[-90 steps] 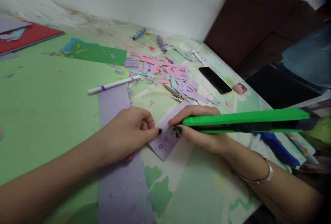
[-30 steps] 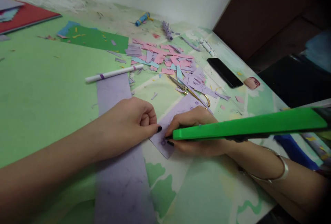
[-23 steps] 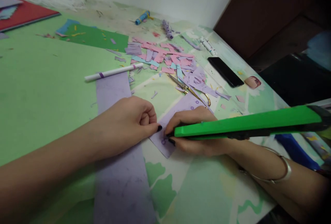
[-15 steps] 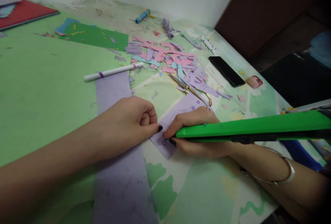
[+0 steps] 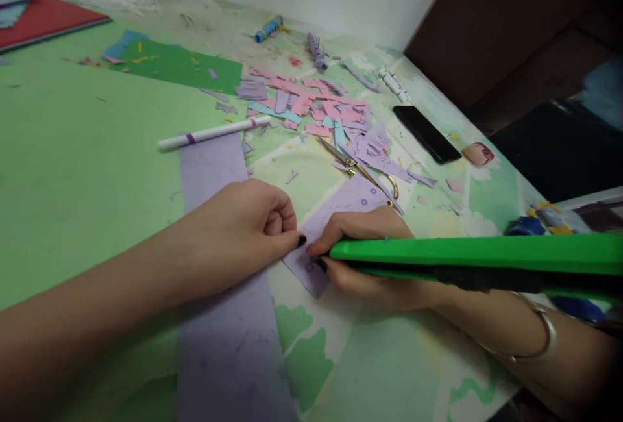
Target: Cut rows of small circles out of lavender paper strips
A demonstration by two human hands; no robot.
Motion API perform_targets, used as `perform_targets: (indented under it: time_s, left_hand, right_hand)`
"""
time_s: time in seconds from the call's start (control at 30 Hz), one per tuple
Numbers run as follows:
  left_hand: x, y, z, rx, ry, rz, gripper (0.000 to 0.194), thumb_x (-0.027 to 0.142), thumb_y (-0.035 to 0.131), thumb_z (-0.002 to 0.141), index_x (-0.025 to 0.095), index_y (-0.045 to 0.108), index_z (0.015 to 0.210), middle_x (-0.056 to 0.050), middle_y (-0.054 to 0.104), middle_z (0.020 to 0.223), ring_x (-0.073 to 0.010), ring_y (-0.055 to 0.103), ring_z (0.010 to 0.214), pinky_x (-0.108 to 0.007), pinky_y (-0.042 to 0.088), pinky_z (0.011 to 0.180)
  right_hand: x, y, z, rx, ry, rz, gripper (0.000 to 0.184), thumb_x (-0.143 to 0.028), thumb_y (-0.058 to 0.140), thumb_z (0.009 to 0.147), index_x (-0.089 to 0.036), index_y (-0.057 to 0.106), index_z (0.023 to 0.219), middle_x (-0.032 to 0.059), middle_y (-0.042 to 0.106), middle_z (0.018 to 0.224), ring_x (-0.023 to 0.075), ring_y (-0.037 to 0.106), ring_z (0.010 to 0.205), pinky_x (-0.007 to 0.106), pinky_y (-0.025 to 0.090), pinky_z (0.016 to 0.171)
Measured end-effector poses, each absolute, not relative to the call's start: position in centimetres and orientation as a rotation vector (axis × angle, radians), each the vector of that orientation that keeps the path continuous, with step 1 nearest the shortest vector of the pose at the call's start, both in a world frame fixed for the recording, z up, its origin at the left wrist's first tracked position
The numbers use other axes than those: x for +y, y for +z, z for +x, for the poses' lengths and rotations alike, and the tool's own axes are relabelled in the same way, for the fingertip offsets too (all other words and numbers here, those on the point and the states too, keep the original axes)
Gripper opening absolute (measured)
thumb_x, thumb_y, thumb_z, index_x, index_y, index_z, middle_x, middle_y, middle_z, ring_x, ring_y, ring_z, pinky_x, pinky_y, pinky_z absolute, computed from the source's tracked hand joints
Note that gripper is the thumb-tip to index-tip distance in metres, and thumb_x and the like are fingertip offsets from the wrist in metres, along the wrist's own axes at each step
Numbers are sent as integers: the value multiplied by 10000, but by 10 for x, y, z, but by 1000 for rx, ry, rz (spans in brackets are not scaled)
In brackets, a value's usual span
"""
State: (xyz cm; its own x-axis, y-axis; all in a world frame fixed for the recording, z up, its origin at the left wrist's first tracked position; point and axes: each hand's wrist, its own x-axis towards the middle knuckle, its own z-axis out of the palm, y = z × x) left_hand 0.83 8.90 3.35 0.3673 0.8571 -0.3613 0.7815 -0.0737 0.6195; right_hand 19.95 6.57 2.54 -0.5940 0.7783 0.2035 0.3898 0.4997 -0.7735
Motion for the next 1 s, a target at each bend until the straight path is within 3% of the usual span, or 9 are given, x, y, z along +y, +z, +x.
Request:
perform_targets:
  time_s: [0.6,1.0]
  left_hand:
    - [89,32,7,1429,134,1866,149,339,579,697,224,611,607,67,572,472,-86,479,436,-185,303,380]
    - [87,35,7,1399,129,1867,160,343,561,699,212,607,617,45,576,497,-103,491,464,-204,303,406]
  right_hand:
    - [65,31,200,-2232,933,-1000,151,-47,584,666,-100,701,746,9,677,611,42,558,498,117,408,517]
    - [62,28,195,-2199,835,-943,148,-51,559,639,-90,686,704,-32,586,496,21,458,422,106,379,473]
